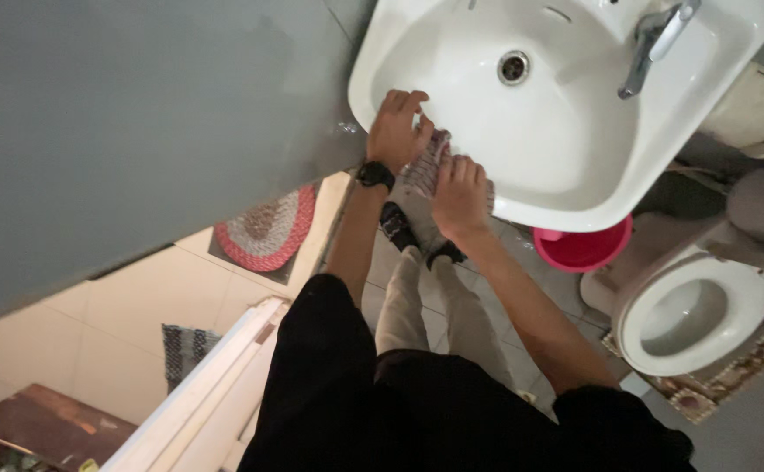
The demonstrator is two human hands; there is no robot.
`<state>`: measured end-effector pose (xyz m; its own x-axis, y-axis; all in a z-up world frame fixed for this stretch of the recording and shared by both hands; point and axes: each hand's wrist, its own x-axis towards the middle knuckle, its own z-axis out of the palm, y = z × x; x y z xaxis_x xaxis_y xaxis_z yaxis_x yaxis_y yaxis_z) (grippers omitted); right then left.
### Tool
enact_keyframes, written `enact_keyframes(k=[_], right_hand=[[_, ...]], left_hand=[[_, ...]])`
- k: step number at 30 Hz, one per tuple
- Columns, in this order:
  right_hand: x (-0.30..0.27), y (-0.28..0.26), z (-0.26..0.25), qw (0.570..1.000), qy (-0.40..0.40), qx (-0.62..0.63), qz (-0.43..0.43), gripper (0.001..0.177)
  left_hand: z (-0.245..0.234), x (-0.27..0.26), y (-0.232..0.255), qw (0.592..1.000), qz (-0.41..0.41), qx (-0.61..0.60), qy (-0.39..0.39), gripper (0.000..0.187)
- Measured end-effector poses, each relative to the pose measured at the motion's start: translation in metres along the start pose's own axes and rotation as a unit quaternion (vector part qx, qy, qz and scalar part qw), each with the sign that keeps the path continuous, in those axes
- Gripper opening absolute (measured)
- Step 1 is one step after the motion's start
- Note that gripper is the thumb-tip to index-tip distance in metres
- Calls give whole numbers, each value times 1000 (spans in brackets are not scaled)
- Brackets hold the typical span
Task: The person cleans a bathroom sink using a cloth, wiping the interior bowl, the faucet, and the surrounding vanity surface.
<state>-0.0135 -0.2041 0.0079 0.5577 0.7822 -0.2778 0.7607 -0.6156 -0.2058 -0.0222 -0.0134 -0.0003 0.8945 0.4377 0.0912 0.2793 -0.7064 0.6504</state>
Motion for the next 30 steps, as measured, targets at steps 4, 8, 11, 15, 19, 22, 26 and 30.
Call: enact_keyframes(k=[4, 8, 11, 15, 19, 22, 26, 30], right_hand=[[50, -40, -6, 998, -33, 46, -6, 64], [107, -75, -5, 996, -78, 50, 7, 77], [144, -101, -6, 989, -35, 132, 57, 87], [179, -120, -20, 964, -101, 204, 135, 102], [169, -112, -18, 964, -73, 225, 122, 103], [165, -98, -12, 973, -64, 213, 69, 96], [117, -69, -2, 983, -5, 180, -24, 78], [75, -38, -20, 990, -27, 91, -107, 85]], left_hand=[[-35, -15, 18, 971, -65, -176, 151, 36], [-86, -105, 24, 926, -155, -283, 198, 35], [-98, -155, 21, 951, -143, -190, 197, 19], [-82, -197, 5, 954, -194, -179, 140, 27], [-27, -206, -13, 897, -263, -331, 127, 24], [19, -177, -25, 774, -346, -513, 131, 31], [70, -140, -23, 737, -401, -516, 173, 41], [127, -144, -29, 680, -476, -503, 241, 44]])
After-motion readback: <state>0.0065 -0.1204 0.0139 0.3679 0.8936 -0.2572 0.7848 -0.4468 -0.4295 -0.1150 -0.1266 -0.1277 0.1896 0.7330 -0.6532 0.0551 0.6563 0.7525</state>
